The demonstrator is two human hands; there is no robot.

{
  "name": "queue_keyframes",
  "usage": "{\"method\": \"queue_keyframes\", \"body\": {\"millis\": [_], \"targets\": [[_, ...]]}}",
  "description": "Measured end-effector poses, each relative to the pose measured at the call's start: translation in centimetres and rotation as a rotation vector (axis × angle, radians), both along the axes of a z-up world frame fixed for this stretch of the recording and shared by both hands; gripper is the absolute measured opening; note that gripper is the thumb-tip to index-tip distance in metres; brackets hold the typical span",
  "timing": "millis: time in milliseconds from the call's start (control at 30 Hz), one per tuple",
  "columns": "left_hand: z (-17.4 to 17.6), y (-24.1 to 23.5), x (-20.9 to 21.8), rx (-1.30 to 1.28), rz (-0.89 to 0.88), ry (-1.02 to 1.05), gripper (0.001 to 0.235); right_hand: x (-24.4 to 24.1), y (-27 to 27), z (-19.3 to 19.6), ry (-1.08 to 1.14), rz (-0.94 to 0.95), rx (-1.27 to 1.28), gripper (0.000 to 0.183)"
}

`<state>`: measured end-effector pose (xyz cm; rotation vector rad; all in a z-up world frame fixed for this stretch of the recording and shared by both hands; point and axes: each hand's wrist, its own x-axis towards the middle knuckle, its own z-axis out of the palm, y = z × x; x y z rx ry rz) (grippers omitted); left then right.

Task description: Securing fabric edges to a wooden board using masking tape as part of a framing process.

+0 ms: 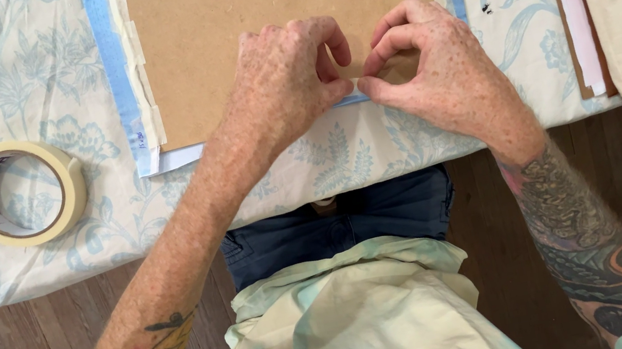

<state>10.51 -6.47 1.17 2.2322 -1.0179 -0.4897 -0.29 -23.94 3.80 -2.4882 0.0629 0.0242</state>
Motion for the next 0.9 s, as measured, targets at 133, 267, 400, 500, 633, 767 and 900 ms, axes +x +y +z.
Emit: {"method": "queue_keyframes", "body": {"millis": [133,267,400,500,633,767,900], "targets": [[-0.6,-0.3,-0.8,0.01,-0.017,-0.061,0.019,-0.2,0.2,-0.3,-0.017,-0.007,-0.011,0.012],[-1.6,-0.2,-1.2,-0.027,-0.055,-0.216,0.021,-0.2,0.3,-0.6,-0.062,0.008,-0.018,0.012],[-2.0,0.0,-0.2,0.005,-0.111,-0.155,0.029,-0.2,0.4,-0.2,-0.046,0.004,-0.027,0.014],[-0.6,0.3,0.3,0.039,-0.154,-0.014,0.024,-0.1,0.0,-0.3,-0.038,0.013,0.008,0.015],[1.0,1.2,0.8,0.036,-0.187,0.049,0.027,-0.3,0.0,0.1,-0.007,0.006,-0.015,0.013],[1.8,2.3,1.2,-0.092,-0.197,0.126,0.024,-0.4,0.2,1.0,0.036,-0.002,0.027,0.008],[0.2,1.5,0.4,-0.077,-0.246,-0.179,0.017,-0.4,0.4,2.2,0.069,0.009,0.129,0.007]]}}
